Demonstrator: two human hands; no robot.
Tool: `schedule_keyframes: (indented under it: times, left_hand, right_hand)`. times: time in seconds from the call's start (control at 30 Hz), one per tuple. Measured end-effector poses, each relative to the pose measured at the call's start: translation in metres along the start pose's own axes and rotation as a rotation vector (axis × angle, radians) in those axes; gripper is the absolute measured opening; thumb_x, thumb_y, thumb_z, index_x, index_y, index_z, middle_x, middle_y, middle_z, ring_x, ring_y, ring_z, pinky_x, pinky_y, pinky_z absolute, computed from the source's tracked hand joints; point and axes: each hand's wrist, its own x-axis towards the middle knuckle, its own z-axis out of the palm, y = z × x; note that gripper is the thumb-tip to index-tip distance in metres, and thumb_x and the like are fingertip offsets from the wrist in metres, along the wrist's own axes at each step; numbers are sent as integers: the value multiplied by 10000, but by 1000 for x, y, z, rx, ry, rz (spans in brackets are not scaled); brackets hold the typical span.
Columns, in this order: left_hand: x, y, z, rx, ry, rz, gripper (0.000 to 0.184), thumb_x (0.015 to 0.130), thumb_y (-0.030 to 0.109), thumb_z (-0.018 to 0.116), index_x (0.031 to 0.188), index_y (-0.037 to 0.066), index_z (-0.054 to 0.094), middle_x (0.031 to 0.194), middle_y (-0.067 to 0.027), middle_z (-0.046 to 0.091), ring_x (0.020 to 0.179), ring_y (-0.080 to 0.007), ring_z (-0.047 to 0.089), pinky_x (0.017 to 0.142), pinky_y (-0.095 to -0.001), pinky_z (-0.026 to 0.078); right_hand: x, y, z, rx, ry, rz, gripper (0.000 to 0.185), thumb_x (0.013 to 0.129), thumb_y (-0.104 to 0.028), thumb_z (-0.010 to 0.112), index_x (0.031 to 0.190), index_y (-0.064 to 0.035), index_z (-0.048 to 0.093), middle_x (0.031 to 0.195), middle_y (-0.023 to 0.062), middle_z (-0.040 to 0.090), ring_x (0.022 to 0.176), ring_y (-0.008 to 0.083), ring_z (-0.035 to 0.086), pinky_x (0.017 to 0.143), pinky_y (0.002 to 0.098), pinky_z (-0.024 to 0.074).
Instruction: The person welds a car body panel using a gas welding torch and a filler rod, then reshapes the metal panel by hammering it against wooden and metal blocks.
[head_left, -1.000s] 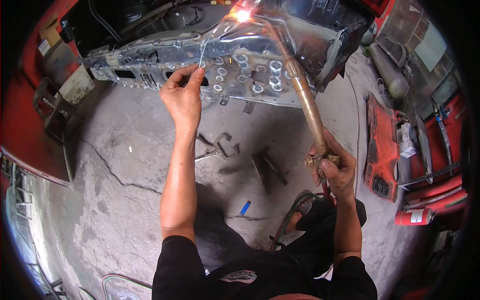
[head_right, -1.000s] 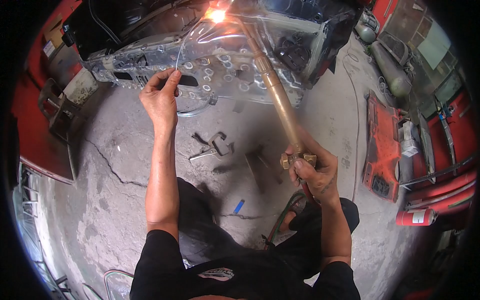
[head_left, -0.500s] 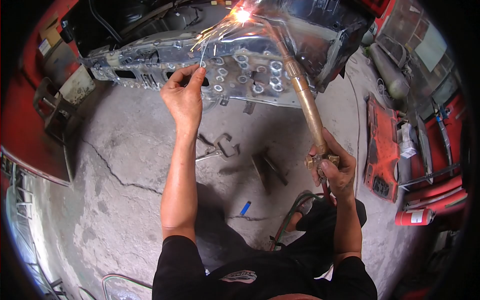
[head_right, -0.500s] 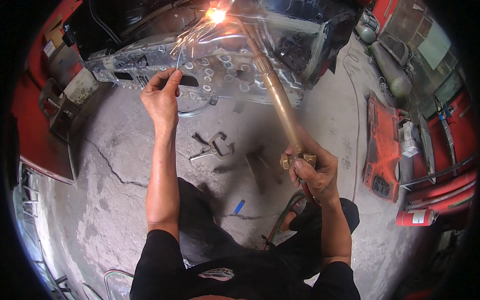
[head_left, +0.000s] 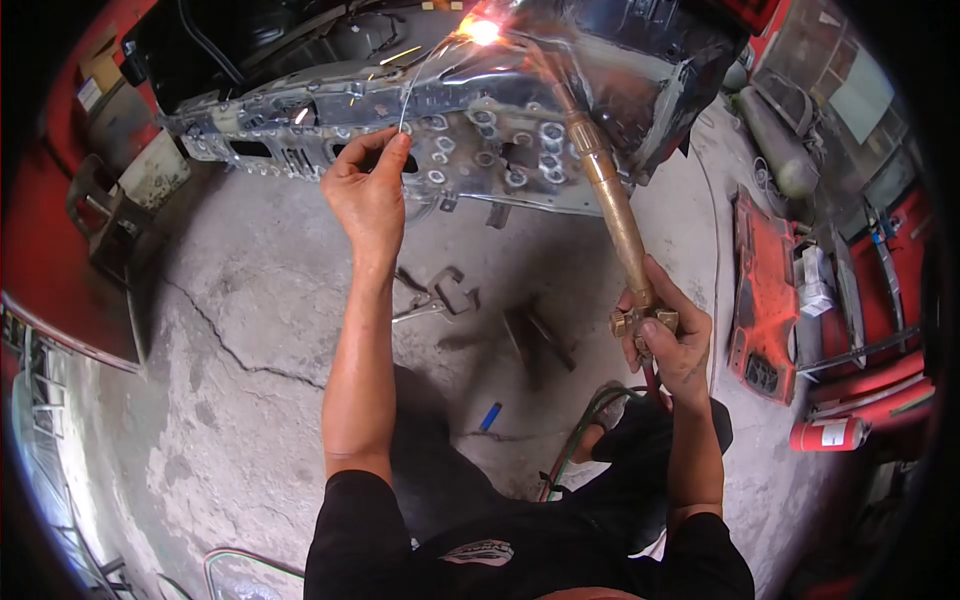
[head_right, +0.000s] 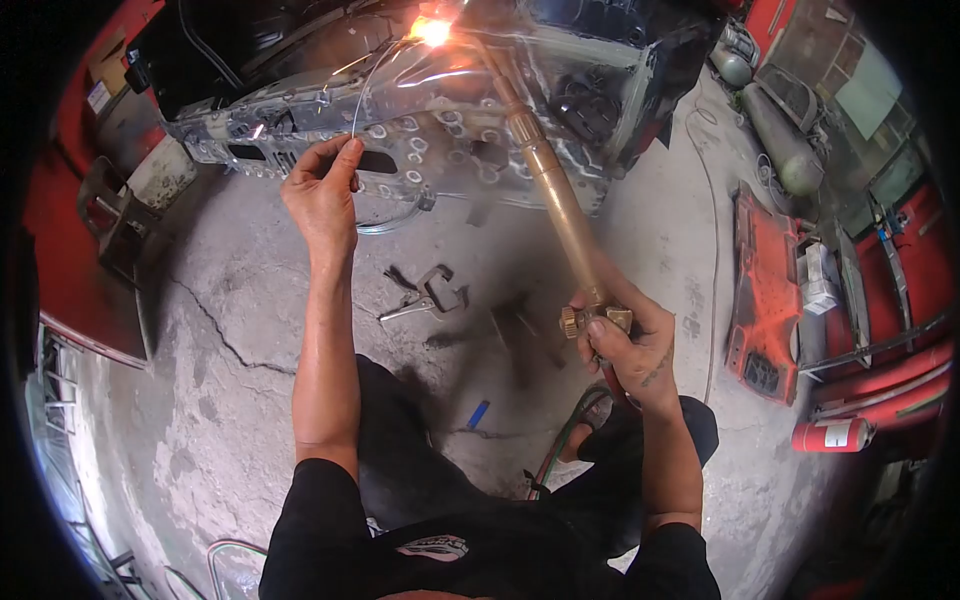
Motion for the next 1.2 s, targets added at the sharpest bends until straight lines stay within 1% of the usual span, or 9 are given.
schedule_keyframes:
  times: [0.33, 0.43, 0.63, 1.2]
  left_hand:
    - [0, 0, 0, 14, 2, 4, 201, 860, 86, 794, 991, -52, 730, 762, -21, 662, 586, -52, 508, 522, -198, 373]
    - [1, -3, -3, 46, -15, -25, 194, 861, 83, 792, 987, -51, 731, 768, -24, 666, 586, -52, 511, 522, -196, 374]
    - [1, -2, 0, 22, 6, 7, 181, 861, 66, 787, 986, -51, 731, 775, -27, 670, 584, -54, 512, 517, -195, 378]
    - [-1, 4, 1, 48, 14, -7, 175, 862, 70, 786, 978, -51, 735, 723, -20, 648, 582, -56, 507, 520, -199, 373]
  right_hand:
    - [1, 2, -1, -20, 2, -1, 591, 923, -81, 640, 1466, 45, 445, 1038, 156, 640, 611, 143, 608, 499, 256, 484]
    - [1, 2, -1, -25, 1, -3, 594, 925, -85, 641, 1469, 46, 440, 1034, 158, 641, 606, 145, 608, 494, 256, 482]
    - [1, 2, -1, -31, -4, -3, 591, 930, -87, 635, 1470, 48, 437, 1030, 158, 643, 598, 145, 608, 489, 255, 477]
    - [1, 0, 1, 4, 2, 1, 570, 934, -89, 637, 1446, 77, 450, 1038, 133, 631, 617, 136, 610, 496, 246, 477]
